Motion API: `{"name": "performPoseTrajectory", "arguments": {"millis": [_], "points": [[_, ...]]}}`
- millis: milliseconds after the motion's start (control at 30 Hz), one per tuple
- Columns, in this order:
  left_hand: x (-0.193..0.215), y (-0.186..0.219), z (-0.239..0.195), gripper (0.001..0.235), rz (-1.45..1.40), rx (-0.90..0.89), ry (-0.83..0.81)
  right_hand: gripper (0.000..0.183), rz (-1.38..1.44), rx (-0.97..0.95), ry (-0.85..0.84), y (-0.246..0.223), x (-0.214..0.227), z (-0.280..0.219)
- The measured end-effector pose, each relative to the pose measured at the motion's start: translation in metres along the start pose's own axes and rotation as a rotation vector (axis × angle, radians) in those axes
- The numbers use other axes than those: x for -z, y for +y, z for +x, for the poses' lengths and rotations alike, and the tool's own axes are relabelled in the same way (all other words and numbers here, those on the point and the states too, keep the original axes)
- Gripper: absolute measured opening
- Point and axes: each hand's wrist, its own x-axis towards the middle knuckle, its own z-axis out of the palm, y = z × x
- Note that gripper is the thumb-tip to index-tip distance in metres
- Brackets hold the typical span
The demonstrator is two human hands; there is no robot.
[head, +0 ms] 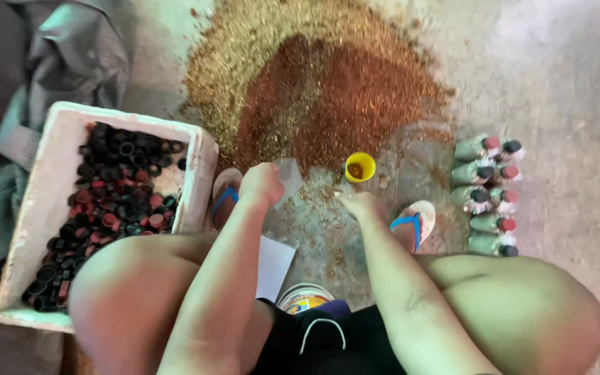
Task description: The person sits on the floor and fills small plastic bottles with a granular substance using a yellow cup. They then seal the bottles with black caps and place them on the floor.
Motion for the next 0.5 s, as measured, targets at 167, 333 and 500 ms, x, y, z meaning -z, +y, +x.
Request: {"name": "performPoseTrajectory", "arguments": {"millis": [167,333,500], "points": [[0.025,0.011,-0.011,0.033,0.086,0.039,-0.056,0.136,0.142,0.023,0.106,0.049,-0.09,0.097],[0.011,-0.007,0.018,0.033,0.133,0.06,-0.061,0.122,0.466,0.199,0.401,0.045,-0.081,0.092],[0.007,-0.014,0.033,0.042,0.141,0.001,-0.134,0.121,0.48,0.285,0.733,0.037,-0.096,0.16]]}}
